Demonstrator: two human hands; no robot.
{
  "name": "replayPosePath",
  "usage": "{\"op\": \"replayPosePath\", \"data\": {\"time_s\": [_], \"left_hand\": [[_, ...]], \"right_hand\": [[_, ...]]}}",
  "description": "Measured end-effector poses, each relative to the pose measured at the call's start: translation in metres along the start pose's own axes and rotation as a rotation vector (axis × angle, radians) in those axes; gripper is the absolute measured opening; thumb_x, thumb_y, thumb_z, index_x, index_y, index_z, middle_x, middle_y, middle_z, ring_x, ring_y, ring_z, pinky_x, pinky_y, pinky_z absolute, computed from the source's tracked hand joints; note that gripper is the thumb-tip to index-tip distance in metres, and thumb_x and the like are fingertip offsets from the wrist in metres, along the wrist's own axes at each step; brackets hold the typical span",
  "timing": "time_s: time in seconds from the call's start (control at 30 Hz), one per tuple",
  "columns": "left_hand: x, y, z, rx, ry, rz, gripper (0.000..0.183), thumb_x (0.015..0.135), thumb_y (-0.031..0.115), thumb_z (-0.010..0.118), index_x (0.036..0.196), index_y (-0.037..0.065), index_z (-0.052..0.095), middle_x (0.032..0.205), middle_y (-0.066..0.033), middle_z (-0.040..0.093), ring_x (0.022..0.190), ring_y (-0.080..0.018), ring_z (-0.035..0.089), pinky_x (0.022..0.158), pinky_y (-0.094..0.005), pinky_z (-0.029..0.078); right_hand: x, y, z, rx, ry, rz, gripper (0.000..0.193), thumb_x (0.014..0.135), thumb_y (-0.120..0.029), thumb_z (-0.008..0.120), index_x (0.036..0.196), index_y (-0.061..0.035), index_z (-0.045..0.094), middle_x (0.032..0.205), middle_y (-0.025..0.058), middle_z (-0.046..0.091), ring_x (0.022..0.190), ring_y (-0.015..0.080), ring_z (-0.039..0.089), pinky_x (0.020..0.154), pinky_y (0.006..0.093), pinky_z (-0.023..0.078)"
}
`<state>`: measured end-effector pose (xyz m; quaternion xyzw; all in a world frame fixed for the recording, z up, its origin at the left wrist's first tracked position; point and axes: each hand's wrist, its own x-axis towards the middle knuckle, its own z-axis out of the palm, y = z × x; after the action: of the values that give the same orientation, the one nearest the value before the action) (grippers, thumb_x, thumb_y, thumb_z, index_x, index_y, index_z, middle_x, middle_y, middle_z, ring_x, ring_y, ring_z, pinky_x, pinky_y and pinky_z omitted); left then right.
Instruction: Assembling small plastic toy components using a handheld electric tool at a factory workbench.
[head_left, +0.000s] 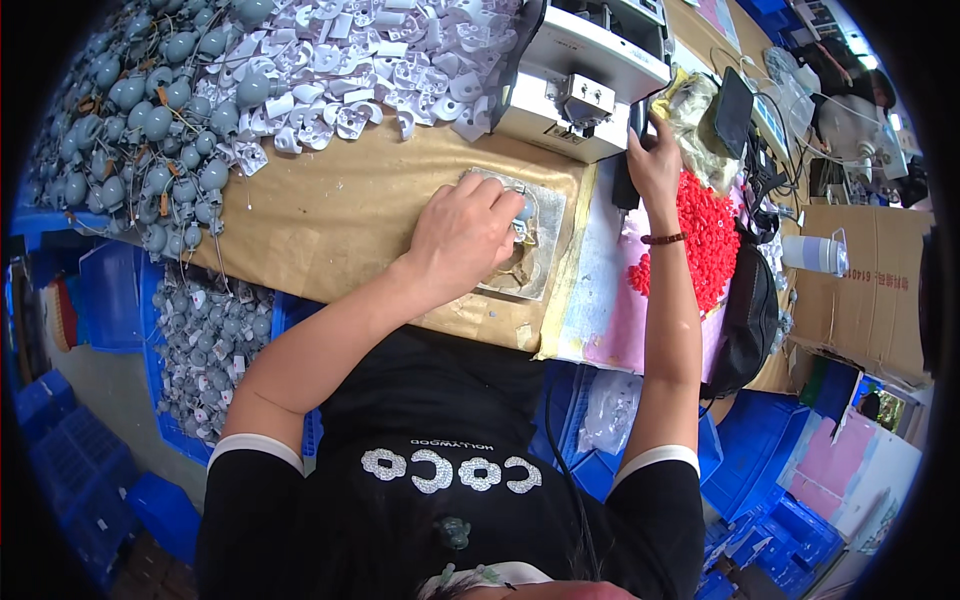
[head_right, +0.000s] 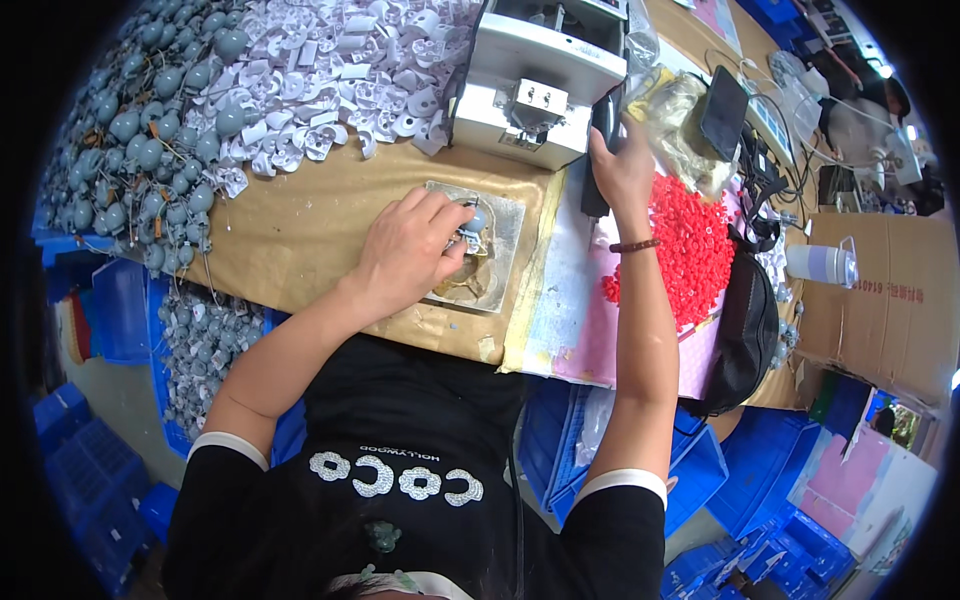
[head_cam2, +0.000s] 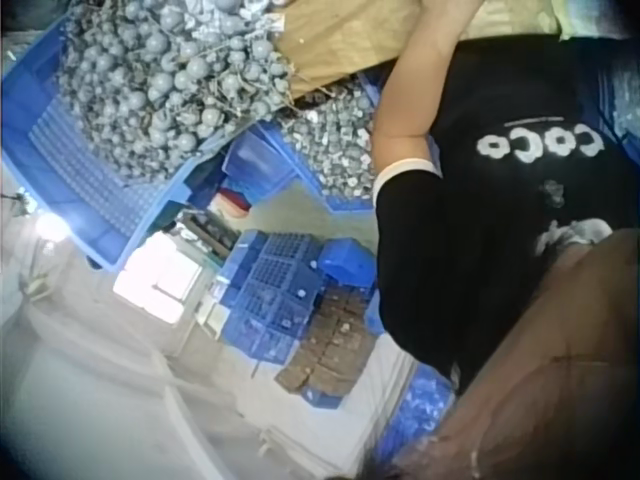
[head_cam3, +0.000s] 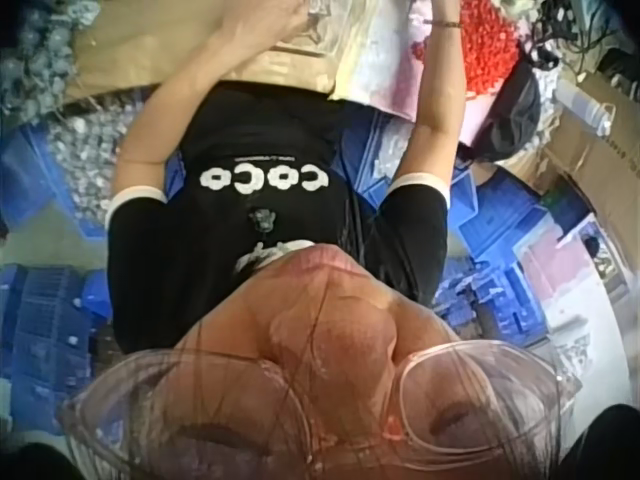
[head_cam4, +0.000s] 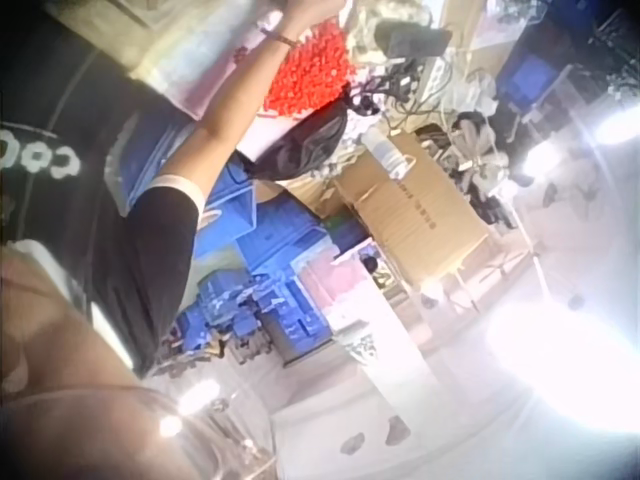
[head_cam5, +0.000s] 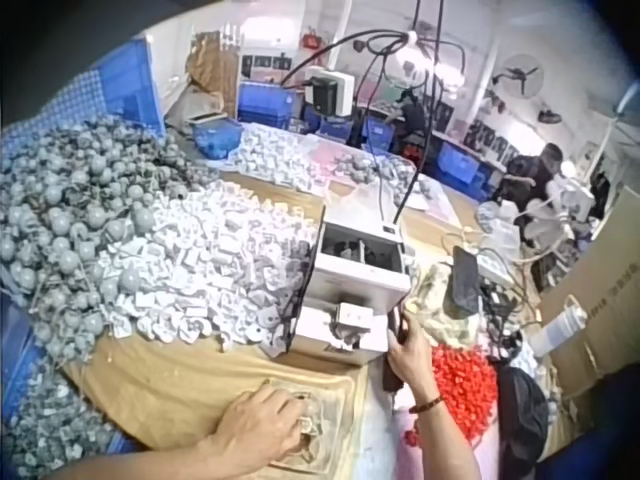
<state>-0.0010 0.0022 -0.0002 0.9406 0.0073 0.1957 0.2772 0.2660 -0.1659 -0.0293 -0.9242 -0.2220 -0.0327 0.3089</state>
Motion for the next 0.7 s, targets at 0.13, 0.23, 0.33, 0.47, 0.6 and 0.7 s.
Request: {"op": "replayPosePath", "data": {"time_s": [0.13, 0.23, 0.33, 0.47, 0.6, 0.7], "left_hand": [[0.0, -0.002, 0.001, -0.013, 0.013, 0.0, 0.028, 0.075, 0.009, 0.071, 0.101, 0.005, 0.064, 0.092, -0.0076, 0.058, 0.09, -0.0265, 0.057, 0.077, -0.0386, 0.049], [-0.003, -0.001, 0.0, -0.043, 0.015, -0.013, 0.029, 0.075, 0.009, 0.072, 0.102, 0.005, 0.063, 0.092, -0.008, 0.058, 0.09, -0.0276, 0.057, 0.077, -0.0388, 0.049], [-0.001, -0.002, -0.002, -0.065, 0.012, -0.006, 0.03, 0.074, 0.008, 0.072, 0.103, 0.005, 0.064, 0.092, -0.0086, 0.058, 0.09, -0.0291, 0.056, 0.078, -0.0396, 0.049], [0.0, 0.0, -0.001, -0.067, 0.018, -0.008, 0.029, 0.074, 0.009, 0.072, 0.102, 0.005, 0.064, 0.092, -0.0088, 0.059, 0.091, -0.0293, 0.057, 0.078, -0.0401, 0.049], [0.0, 0.0, 0.0, -0.056, 0.007, -0.04, 0.029, 0.075, 0.01, 0.072, 0.103, 0.005, 0.065, 0.093, -0.0093, 0.06, 0.093, -0.0295, 0.058, 0.078, -0.0404, 0.05], [0.0, -0.001, -0.003, -0.046, 0.01, -0.016, 0.029, 0.076, 0.011, 0.072, 0.103, 0.005, 0.066, 0.094, -0.0097, 0.061, 0.094, -0.0296, 0.059, 0.079, -0.0404, 0.05]], "right_hand": [[-0.031, -0.028, -0.03, 0.513, 0.401, -0.202, 0.06, 0.079, -0.01, 0.079, 0.13, -0.0027, 0.048, 0.103, 0.013, 0.065, 0.089, 0.0193, 0.065, 0.08, 0.0331, 0.053], [-0.046, -0.089, -0.075, 0.78, 0.464, -0.282, 0.061, 0.083, 0.008, 0.069, 0.134, 0.0012, 0.036, 0.098, 0.0101, 0.059, 0.083, 0.0185, 0.064, 0.083, 0.0349, 0.056], [-0.043, -0.131, -0.097, 1.163, 0.11, -0.372, 0.057, 0.088, 0.007, 0.06, 0.139, 0.004, 0.034, 0.086, 0.013, 0.062, 0.076, 0.0212, 0.064, 0.081, 0.0435, 0.055], [-0.025, -0.154, -0.081, 1.122, 0.122, -0.535, 0.055, 0.087, 0.008, 0.062, 0.135, 0.005, 0.037, 0.084, 0.0155, 0.064, 0.075, 0.0237, 0.066, 0.079, 0.043, 0.057], [-0.02, -0.184, -0.058, 1.181, 0.125, -0.382, 0.025, 0.084, 0.0, 0.067, 0.104, 0.0033, 0.052, 0.073, 0.0097, 0.064, 0.065, 0.0174, 0.063, 0.067, 0.0331, 0.052], [-0.025, -0.19, -0.044, 0.997, 0.088, -0.202, 0.013, 0.084, -0.01, 0.069, 0.085, 0.0019, 0.063, 0.066, 0.0034, 0.061, 0.058, 0.0111, 0.058, 0.057, 0.0267, 0.047]]}}
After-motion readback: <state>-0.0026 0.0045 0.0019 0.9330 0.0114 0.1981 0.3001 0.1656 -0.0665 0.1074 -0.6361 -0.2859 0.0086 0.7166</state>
